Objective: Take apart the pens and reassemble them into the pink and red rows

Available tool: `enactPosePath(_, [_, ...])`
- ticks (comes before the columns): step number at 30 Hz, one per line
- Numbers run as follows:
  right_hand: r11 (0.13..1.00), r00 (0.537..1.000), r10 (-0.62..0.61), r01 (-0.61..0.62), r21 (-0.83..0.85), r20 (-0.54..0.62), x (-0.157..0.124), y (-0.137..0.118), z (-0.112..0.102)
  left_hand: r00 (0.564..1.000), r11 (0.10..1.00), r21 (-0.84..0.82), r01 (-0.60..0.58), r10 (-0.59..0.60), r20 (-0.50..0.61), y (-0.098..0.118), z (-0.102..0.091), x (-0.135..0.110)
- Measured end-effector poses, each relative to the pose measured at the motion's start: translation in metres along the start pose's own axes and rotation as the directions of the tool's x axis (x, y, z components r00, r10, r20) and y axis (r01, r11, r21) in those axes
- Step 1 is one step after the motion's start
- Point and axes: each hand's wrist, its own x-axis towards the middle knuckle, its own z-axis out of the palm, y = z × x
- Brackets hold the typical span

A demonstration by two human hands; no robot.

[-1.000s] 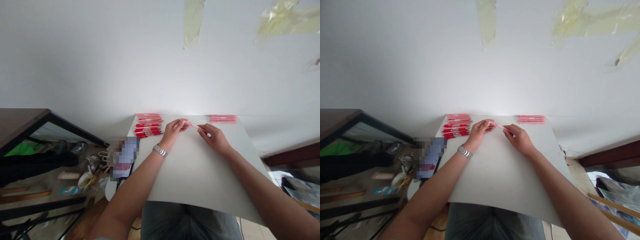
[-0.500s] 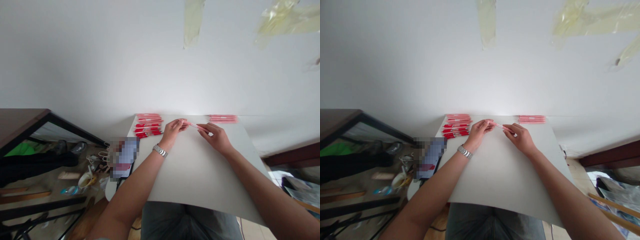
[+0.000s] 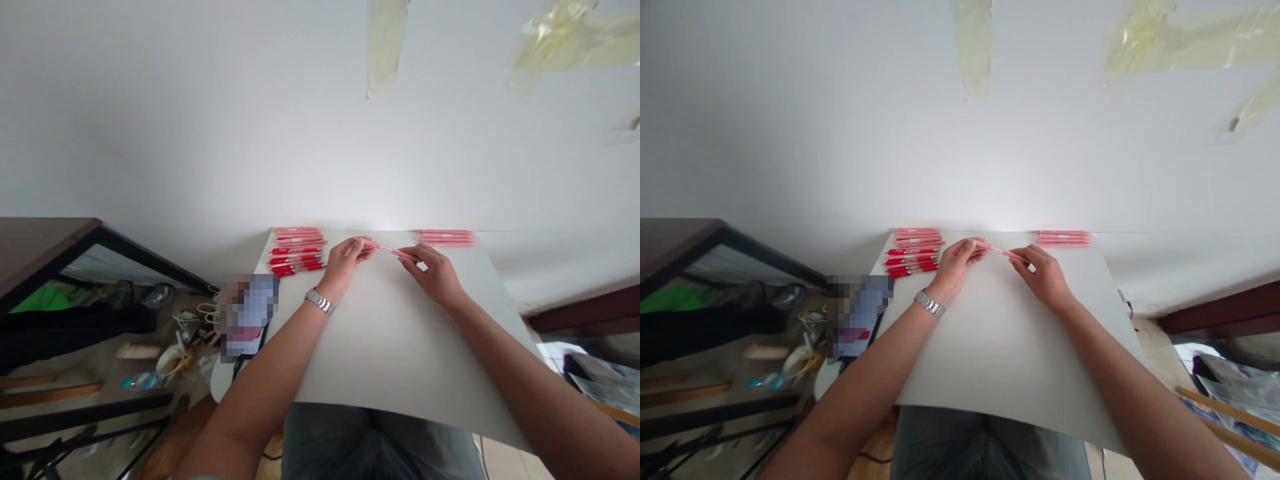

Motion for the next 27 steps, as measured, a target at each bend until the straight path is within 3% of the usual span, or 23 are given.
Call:
enactPosePath(11, [0.998,0.996,-0.070,0.070,-0.005,-0.056,-0.002,0.009,0.002,1.000,1.000,-0.010,0.009,-0.010,-0.030,-0.002,0.000,0.001])
enactPosePath(17, [0.999,0.999,-0.032,0.032,-0.005,-0.019,-0.001,0.009,0.004,1.000,1.000,0.000,-0.010,0.010,-0.023,-0.001,0.000,0.001])
enactPosePath(23, [0.997,0.996,0.042,-0.047,0.066,0.083,-0.004,-0.001,0.004,0.988,0.984,0.169,-0.048,0.022,0.153,0.008,0.002,-0.006])
enactPosePath(27, [0.999,0.994,0.013,-0.017,0.040,0.110,-0.003,-0.002,0.003,0.984,0.977,0.207,-0.050,0.013,0.178,0.007,0.001,-0.006])
